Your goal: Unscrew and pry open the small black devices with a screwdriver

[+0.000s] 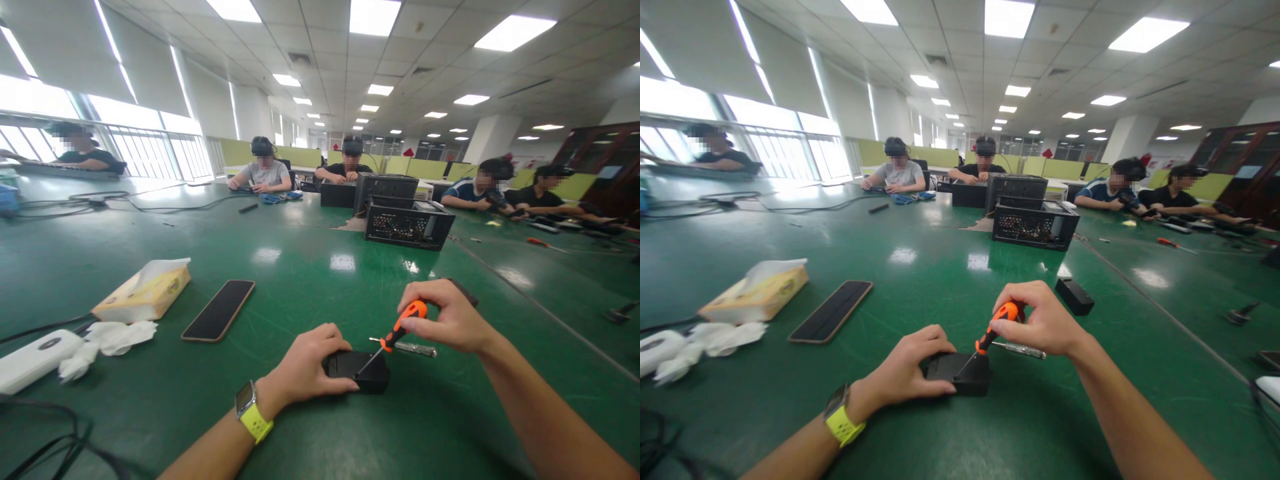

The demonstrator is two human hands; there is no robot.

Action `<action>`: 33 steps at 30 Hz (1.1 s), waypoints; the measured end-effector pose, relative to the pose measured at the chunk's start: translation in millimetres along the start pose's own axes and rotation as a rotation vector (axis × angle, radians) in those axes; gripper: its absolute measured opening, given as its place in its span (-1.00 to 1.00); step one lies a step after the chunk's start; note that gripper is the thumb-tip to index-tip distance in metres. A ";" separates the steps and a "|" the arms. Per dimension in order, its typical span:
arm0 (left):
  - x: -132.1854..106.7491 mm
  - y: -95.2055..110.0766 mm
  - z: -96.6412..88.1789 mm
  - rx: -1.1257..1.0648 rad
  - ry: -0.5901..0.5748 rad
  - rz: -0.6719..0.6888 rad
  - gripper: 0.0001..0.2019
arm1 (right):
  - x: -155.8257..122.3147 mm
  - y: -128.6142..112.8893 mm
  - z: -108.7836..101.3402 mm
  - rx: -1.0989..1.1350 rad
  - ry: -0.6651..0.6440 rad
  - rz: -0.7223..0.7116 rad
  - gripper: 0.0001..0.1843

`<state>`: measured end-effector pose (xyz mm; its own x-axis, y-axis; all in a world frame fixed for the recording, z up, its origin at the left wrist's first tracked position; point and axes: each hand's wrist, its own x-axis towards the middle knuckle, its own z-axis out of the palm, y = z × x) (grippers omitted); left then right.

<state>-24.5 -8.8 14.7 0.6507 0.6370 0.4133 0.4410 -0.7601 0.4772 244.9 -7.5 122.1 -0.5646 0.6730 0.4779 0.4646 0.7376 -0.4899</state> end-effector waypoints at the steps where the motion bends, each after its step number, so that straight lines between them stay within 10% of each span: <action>1: -0.1 0.1 0.0 0.001 0.000 -0.001 -0.55 | 0.0 -0.5 -0.3 -0.007 0.000 -0.003 -0.87; 11: 0.2 -0.1 -1.2 0.013 -0.016 0.003 -0.57 | -3.8 -18.0 1.9 -0.195 0.035 -0.124 -0.48; 15: -0.6 -1.2 -0.5 0.006 -0.017 0.003 -0.56 | -5.1 -25.2 -3.4 -0.092 -0.063 -0.075 -0.80; 23: 0.1 -1.0 -1.8 0.002 -0.023 0.002 -0.56 | -4.4 -25.6 -5.4 -0.014 -0.111 -0.076 -0.85; 28: 0.8 -1.3 -3.6 -0.005 -0.040 0.001 -0.55 | -2.9 -20.1 0.3 -0.191 0.014 -0.083 -0.48; 33: 0.2 -2.3 -2.8 -0.021 -0.034 0.000 -0.57 | -4.2 -20.9 -9.0 -0.062 -0.127 -0.023 -0.83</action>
<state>-27.1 -6.5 15.8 0.6717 0.6318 0.3868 0.4279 -0.7571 0.4936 243.7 -25.3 137.0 -0.6554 0.6465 0.3905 0.4895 0.7573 -0.4324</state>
